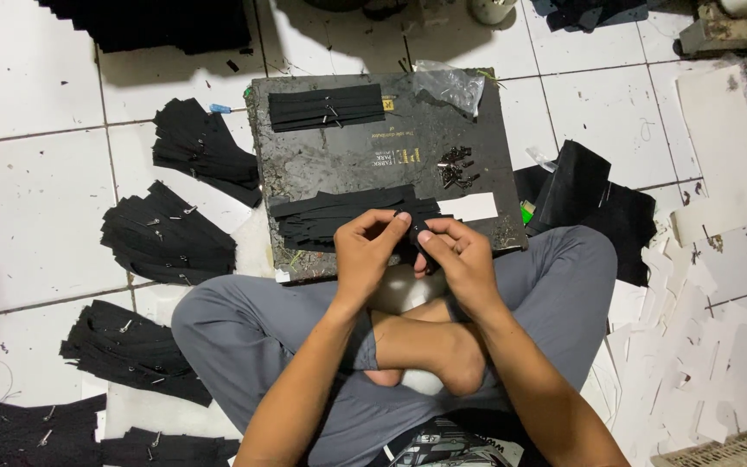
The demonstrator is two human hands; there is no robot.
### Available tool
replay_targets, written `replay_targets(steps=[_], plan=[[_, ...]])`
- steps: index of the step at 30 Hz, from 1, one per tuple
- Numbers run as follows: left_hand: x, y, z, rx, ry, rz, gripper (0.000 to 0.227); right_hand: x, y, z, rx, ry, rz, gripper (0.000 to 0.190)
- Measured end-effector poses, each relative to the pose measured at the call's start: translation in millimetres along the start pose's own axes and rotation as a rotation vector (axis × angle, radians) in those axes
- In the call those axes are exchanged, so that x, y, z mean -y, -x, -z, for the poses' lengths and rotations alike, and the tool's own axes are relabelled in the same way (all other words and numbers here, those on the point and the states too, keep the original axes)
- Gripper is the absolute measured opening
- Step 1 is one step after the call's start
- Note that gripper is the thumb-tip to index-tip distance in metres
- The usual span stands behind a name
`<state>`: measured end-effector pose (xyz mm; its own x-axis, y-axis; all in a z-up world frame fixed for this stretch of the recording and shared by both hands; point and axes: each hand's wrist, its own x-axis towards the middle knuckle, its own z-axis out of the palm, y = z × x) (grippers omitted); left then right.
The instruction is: The person sits cross-legged on the floor and assembles small black fabric pieces, folding and pressing each piece by hand and attaching it to a metal clip, placing finished pieces on a board with a stack of completed fabric pieces.
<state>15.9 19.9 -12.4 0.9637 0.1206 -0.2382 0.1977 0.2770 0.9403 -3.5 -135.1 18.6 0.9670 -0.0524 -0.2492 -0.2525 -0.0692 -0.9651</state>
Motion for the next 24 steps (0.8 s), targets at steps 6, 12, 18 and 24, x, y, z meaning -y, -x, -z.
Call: replay_targets(steps=[6,12,18,24], plan=[[-6,1,-3,-0.027,0.024,-0.032,0.006,-3,-1,-2,0.010,0.035,0.031,0.018],[3,-7,4,-0.100,0.116,-0.004,0.012,-9,2,-1,0.061,0.008,0.036,0.024],[9,-8,4,-0.056,0.191,0.065,0.022,-11,3,0,0.042,0.016,0.025,0.021],[18,-12,9,-0.079,0.142,0.023,0.018,-14,3,-1,0.019,0.001,-0.010,0.017]])
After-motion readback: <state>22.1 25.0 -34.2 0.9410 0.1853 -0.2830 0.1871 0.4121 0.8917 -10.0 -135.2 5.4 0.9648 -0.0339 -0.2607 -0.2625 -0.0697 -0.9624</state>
